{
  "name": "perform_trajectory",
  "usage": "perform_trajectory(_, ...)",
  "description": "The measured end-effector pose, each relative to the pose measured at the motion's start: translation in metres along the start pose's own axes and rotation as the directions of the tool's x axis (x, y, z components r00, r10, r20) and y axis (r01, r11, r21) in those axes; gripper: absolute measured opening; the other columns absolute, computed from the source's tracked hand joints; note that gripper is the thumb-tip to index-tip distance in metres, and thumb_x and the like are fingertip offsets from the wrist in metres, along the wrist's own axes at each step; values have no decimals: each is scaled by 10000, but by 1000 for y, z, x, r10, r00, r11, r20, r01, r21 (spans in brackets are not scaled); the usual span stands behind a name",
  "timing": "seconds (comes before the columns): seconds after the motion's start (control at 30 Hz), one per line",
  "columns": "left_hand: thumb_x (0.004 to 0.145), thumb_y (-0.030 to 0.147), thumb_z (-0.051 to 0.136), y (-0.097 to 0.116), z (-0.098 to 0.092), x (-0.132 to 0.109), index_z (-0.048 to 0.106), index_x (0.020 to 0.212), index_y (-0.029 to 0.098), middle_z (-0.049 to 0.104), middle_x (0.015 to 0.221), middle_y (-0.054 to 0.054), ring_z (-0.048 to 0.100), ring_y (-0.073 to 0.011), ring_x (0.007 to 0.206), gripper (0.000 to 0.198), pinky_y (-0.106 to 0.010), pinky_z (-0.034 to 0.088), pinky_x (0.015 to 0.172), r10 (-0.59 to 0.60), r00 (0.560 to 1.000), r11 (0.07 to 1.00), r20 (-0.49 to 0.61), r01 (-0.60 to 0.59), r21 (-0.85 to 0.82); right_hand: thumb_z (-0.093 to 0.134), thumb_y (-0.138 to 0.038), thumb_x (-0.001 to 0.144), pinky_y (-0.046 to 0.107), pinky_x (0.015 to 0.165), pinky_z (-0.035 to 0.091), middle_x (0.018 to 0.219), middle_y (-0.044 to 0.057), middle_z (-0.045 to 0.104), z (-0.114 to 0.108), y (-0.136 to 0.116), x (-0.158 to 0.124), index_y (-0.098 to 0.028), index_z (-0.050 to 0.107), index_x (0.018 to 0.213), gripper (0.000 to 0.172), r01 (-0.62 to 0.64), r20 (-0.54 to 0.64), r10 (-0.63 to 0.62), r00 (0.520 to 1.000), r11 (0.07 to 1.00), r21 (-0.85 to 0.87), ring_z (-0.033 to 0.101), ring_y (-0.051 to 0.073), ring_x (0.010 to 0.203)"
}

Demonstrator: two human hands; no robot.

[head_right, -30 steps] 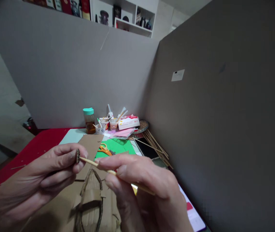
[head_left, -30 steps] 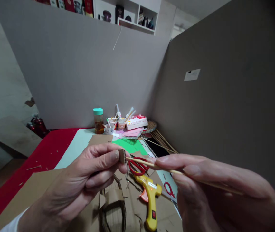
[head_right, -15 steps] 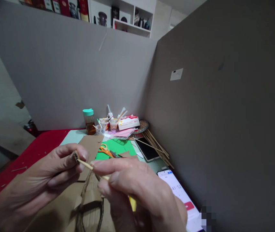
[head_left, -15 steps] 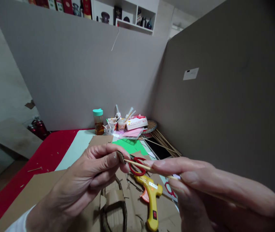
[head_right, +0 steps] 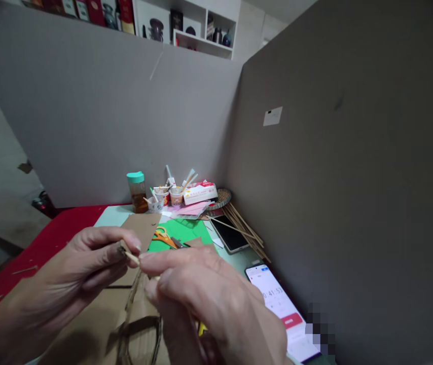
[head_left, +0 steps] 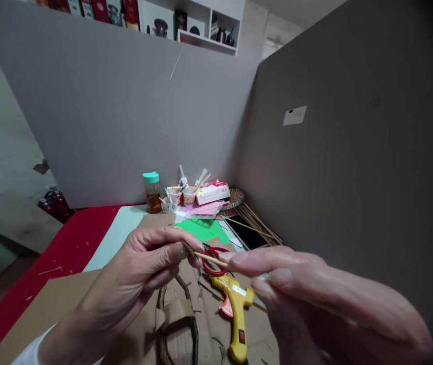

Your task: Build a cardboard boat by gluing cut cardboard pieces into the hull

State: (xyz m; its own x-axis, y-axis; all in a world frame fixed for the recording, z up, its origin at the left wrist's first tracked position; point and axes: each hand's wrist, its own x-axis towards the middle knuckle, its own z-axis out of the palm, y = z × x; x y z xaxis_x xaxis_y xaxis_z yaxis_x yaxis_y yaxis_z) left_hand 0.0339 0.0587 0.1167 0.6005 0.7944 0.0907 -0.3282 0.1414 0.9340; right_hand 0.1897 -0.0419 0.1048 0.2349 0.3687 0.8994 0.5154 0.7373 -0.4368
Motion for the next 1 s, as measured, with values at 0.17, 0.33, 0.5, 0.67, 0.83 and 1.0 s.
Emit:
perform_trajectory(0.17, 636, 416, 965, -3, -1, 1, 856, 728, 201, 715, 635, -26, 250, 38, 381, 258, -136, 98, 380, -9, 1000, 1000, -27, 9, 6, 611, 112, 788, 251, 717, 691, 986, 11, 815, -3, 4, 2, -226, 703, 1089, 462, 77, 27, -77, 997, 997, 5, 809, 190, 844)
perform_trajectory(0.33, 616, 384, 980, -6, -1, 2, 845, 716, 177, 715, 627, -34, 251, 39, 378, 266, -128, 100, 372, -33, 998, 998, -57, 30, -55, 600, 98, 872, 330, 829, 699, 1066, 39, 813, -16, 5, 5, -245, 656, 1114, 423, -41, 248, 42, 968, 999, -10, 814, 222, 920)
perform_trajectory(0.5, 630, 353, 977, -11, 0, 2, 842, 728, 163, 722, 639, -39, 254, 43, 372, 253, -119, 95, 365, -48, 997, 995, -60, 43, -93, 638, 71, 862, 270, 794, 686, 1024, 9, 808, -5, 5, 0, -243, 674, 1094, 392, -2, 108, 7, 994, 999, -48, 805, 173, 854)
perform_trajectory(0.67, 656, 338, 966, -14, 1, 4, 845, 758, 155, 737, 655, -57, 248, 52, 372, 242, -116, 94, 383, -39, 997, 995, -71, 33, -92, 707, 30, 856, 230, 645, 637, 899, -21, 805, 12, 0, -4, -258, 701, 1037, 340, -24, -85, 9, 996, 984, -179, 769, 143, 722)
perform_trajectory(0.83, 663, 340, 961, -16, 2, 3, 832, 732, 144, 722, 646, -44, 238, 55, 376, 244, -136, 93, 402, -66, 995, 994, -79, 58, -95, 648, 27, 887, 257, 689, 654, 949, 7, 806, 5, 4, -2, -245, 677, 1071, 329, -41, 38, 46, 998, 992, -121, 782, 166, 769)
perform_trajectory(1.0, 721, 353, 911, -16, 1, 3, 831, 766, 168, 694, 634, -21, 201, 27, 394, 207, -175, 64, 405, -62, 998, 998, -34, 61, -13, 629, -14, 934, 217, 760, 649, 940, 5, 775, 0, 12, 8, -226, 641, 1048, 241, -116, 91, 120, 989, 992, -47, 783, 135, 821)
